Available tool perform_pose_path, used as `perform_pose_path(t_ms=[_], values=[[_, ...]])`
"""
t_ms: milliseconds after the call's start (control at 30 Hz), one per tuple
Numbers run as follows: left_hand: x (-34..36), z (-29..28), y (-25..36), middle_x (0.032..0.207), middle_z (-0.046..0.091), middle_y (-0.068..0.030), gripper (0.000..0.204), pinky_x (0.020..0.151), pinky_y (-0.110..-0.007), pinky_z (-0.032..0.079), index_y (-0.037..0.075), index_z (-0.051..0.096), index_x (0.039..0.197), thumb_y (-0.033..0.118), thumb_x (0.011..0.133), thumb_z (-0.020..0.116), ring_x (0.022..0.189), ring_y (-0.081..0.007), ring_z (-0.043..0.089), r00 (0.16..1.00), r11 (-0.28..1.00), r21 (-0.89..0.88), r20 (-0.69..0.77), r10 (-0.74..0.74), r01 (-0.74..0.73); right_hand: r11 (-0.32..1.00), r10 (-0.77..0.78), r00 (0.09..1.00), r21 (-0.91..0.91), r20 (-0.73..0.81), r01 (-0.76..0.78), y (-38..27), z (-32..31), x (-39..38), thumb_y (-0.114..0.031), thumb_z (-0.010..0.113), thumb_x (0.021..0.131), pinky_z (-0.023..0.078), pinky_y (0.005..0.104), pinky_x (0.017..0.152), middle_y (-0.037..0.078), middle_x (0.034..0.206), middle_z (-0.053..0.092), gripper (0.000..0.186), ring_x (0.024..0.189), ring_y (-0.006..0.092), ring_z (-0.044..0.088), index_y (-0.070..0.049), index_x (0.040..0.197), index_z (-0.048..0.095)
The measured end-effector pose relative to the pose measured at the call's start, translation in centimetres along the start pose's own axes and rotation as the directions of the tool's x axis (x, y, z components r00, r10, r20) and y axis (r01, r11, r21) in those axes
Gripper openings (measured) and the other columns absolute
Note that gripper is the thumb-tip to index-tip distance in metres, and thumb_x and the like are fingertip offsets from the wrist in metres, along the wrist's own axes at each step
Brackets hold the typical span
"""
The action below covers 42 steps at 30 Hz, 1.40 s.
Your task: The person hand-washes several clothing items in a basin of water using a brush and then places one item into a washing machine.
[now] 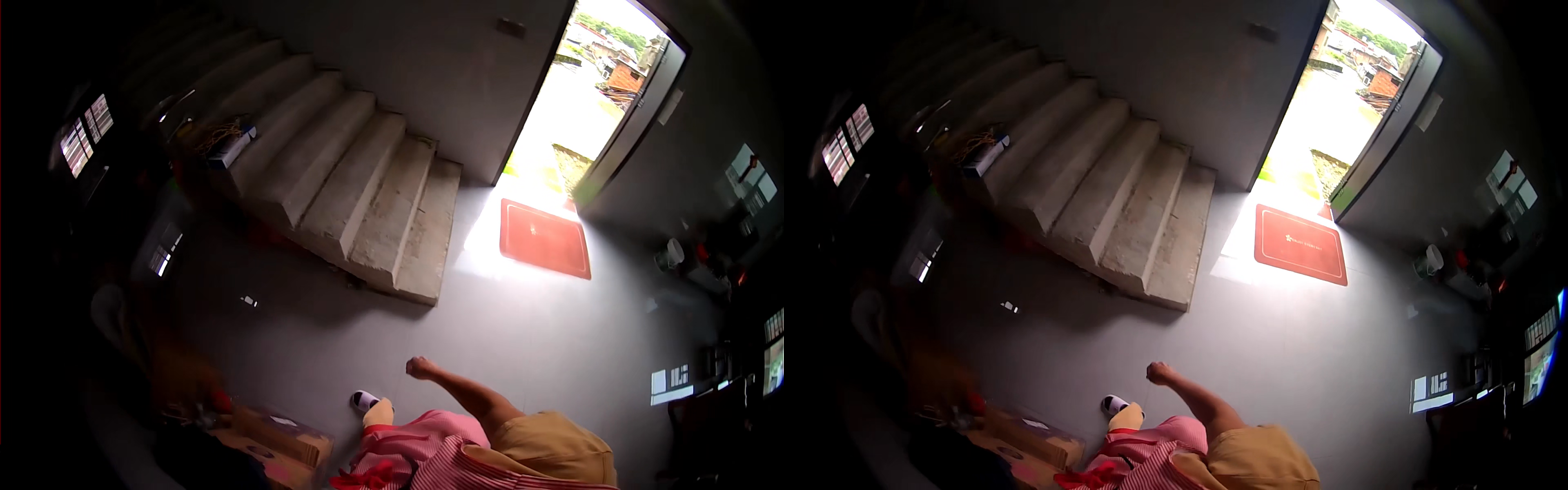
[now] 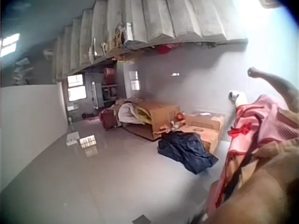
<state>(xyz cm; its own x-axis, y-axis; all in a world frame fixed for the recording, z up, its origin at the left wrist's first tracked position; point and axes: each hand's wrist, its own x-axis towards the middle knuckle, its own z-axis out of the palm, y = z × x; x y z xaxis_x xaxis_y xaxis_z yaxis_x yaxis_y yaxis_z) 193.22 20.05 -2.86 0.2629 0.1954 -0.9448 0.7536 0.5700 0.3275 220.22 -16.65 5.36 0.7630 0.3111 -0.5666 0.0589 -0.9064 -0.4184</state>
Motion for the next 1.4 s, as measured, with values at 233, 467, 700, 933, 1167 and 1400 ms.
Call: perform_pose_path(t_ms=[233,467,700,933,1167,1400], values=[[5.9,-6.4,18.2,0.07,0.06,-0.0082,0.014,0.05,-0.032,0.05,0.01,0.055,0.084,0.021,0.079,0.061,0.059,-0.0204,0.059,0.979,0.957,-0.216,-0.1,0.177,-0.195,0.991,-0.035,0.968,-0.113,0.248,0.065,-8.9,-0.4,11.6,-0.029,0.051,0.075,0.048,0.0444,0.072,0.016,0.086,0.063,0.026,0.081,0.0365,0.06,-0.01,0.082,0.067],[10.1,-3.9,34.9,0.07,0.059,-0.0064,0.016,0.049,-0.029,0.047,0.012,0.056,0.08,0.026,0.078,0.064,0.06,-0.017,0.058,0.925,0.874,-0.308,-0.069,0.374,-0.376,0.995,0.048,0.922,-0.097,0.384,-0.012,-13.2,-6.8,24.1,-0.028,0.049,0.081,0.052,0.037,0.054,0.014,0.067,0.062,0.027,0.053,0.0253,0.06,-0.005,0.075,0.063],[8.4,-6.9,44.0,0.076,0.062,-0.0034,0.016,0.054,-0.035,0.045,0.012,0.058,0.082,0.027,0.083,0.051,0.068,-0.0183,0.059,0.983,0.963,-0.2,-0.078,0.169,-0.181,0.934,0.028,0.885,-0.328,0.464,0.142,-21.3,-11.0,46.2,-0.024,0.055,0.079,0.048,0.0346,0.042,0.009,0.065,0.063,0.02,0.052,0.0206,0.06,-0.007,0.077,0.065],[10.0,-6.8,47.1,0.083,0.062,-0.0059,0.024,0.065,-0.035,0.047,0.009,0.057,0.093,0.031,0.085,0.052,0.07,-0.0189,0.06,0.964,0.891,-0.452,-0.219,-0.148,0.034,0.579,-0.702,0.689,-0.418,0.182,0.7,-50.1,-18.7,63.6,-0.022,0.055,0.077,0.047,0.043,0.067,0.011,0.1,0.059,0.03,0.085,0.0293,0.058,-0.011,0.106,0.053],[22.1,-15.9,43.5,0.087,0.063,-0.0049,0.023,0.065,-0.036,0.046,0.01,0.056,0.094,0.03,0.086,0.049,0.073,-0.0192,0.06,0.948,0.775,-0.602,-0.091,-0.305,0.192,0.21,-0.969,0.242,0.354,-0.048,0.911,-100.6,-33.8,50.9,-0.002,0.054,0.082,0.044,0.0274,0.079,0.012,0.098,0.061,0.011,0.093,0.0195,0.057,0.001,0.091,0.06],[27.8,-36.5,64.9,0.09,0.063,-0.0045,0.022,0.063,-0.036,0.046,0.012,0.056,0.098,0.027,0.087,0.046,0.074,-0.0189,0.061,0.972,0.865,-0.501,-0.194,-0.134,0.019,-0.524,-0.828,-0.492,0.06,-0.27,0.849,-118.7,-48.3,45.9,-0.015,0.052,0.085,0.042,0.0302,0.086,0.011,0.109,0.057,0.031,0.099,0.018,0.054,0.001,0.111,0.053]])
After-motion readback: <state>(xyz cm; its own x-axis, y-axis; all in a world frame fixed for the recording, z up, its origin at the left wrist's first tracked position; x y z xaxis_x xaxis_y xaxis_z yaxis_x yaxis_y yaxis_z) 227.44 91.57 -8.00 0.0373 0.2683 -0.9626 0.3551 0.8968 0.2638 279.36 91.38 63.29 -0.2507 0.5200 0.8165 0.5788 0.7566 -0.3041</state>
